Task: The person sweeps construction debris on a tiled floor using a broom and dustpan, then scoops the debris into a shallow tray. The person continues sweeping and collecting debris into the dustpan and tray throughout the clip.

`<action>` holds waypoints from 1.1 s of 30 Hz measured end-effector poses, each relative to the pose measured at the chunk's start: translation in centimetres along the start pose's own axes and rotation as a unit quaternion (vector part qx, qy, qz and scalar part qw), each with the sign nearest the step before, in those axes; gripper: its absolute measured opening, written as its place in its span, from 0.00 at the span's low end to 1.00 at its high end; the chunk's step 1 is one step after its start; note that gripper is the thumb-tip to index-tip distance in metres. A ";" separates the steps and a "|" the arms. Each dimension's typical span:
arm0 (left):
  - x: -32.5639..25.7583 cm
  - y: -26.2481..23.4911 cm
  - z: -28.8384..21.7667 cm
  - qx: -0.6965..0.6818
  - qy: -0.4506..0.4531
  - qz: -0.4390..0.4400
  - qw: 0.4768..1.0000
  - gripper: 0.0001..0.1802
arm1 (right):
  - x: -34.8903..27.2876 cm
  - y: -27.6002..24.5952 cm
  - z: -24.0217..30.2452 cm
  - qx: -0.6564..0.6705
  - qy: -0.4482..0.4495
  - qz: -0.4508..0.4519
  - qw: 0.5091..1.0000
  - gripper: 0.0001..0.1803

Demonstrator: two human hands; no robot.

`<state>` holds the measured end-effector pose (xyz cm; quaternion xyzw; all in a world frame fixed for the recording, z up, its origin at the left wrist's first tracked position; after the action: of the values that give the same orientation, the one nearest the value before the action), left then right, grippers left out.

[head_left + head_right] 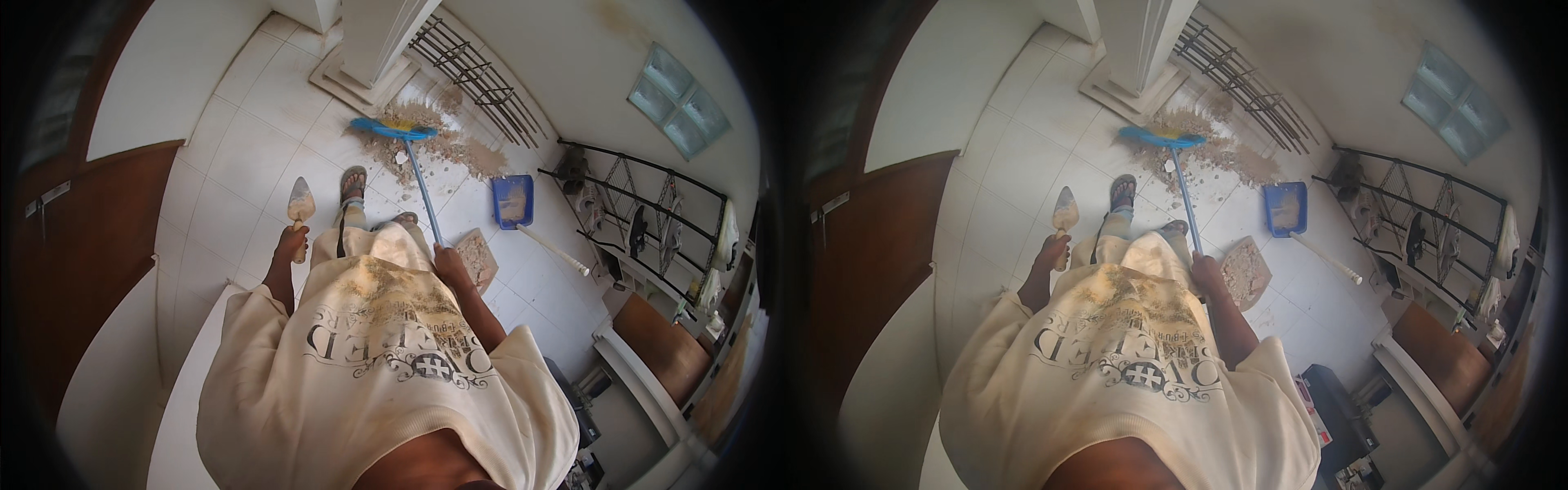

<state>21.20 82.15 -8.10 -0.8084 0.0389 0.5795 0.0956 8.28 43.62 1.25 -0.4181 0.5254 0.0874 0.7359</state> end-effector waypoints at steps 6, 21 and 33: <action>-0.1 -1.1 2.7 -0.049 -0.021 0.004 0.999 0.14 | -10.3 -4.2 -2.4 -0.092 -0.005 -0.035 0.995 0.27; -7.6 -6.1 15.3 -0.203 -0.070 -0.061 0.975 0.15 | 11.3 4.2 30.4 -0.154 -0.293 -0.074 0.941 0.16; -7.4 -6.3 14.3 0.011 -0.090 -0.001 0.996 0.13 | 2.6 -5.9 -4.7 -0.286 -0.068 -0.021 0.956 0.26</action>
<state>6.62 90.78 -4.84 -0.7518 0.0355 0.6496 0.1078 9.45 35.73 1.65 -0.6150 0.4180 0.2469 0.6213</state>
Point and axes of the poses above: each hand's wrist, its own x-axis towards the middle knuckle, its own y-axis out of the palm, z = x × y, the point moved 2 cm from there along x, towards the middle knuckle, and after that the axes turned 9 degrees about -x, right-handed, at the moved point
